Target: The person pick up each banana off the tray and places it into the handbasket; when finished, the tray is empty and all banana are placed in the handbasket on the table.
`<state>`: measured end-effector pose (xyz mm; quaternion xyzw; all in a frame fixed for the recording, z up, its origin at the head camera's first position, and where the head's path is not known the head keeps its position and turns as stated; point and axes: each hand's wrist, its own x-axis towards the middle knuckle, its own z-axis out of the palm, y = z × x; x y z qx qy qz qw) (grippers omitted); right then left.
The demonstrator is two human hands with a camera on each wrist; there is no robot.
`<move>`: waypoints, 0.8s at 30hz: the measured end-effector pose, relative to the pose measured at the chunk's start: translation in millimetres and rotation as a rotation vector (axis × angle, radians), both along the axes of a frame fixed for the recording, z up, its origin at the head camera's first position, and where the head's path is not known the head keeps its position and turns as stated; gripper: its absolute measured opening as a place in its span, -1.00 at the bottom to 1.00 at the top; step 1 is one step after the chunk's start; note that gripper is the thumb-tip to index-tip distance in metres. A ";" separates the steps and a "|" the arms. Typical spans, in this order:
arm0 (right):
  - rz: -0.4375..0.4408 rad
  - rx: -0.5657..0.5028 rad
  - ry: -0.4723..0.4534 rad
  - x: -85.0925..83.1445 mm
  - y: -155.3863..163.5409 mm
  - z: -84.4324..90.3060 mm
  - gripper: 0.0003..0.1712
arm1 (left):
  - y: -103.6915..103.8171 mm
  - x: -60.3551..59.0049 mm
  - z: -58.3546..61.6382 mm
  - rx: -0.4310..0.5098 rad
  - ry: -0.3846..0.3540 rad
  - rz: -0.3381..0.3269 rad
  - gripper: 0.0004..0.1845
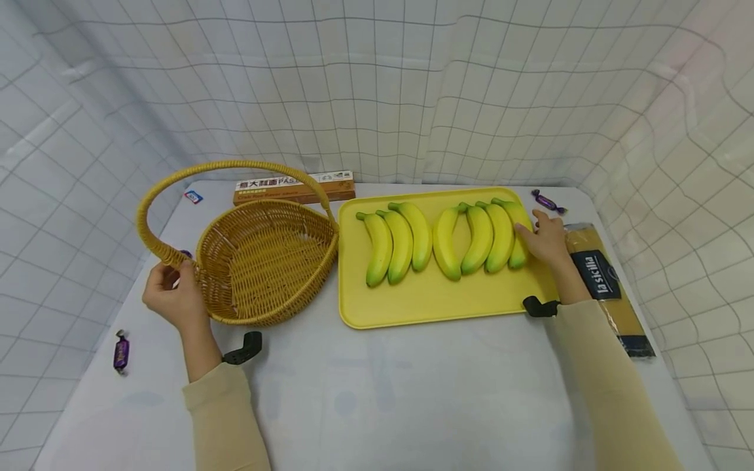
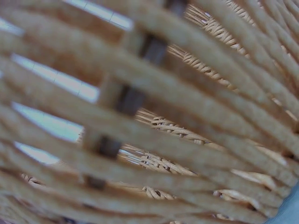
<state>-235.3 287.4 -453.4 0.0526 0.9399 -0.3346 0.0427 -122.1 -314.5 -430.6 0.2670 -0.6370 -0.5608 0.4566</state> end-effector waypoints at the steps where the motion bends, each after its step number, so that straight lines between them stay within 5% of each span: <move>1: 0.002 0.006 0.003 -0.3 0.1 -0.5 -0.17 | 0.7 0.2 0.5 -0.003 0.002 0.001 -0.88; 24: -0.037 0.159 0.006 -0.5 -10.5 3.1 -0.26 | -0.3 0.6 -0.3 -0.036 -0.020 -0.006 -0.85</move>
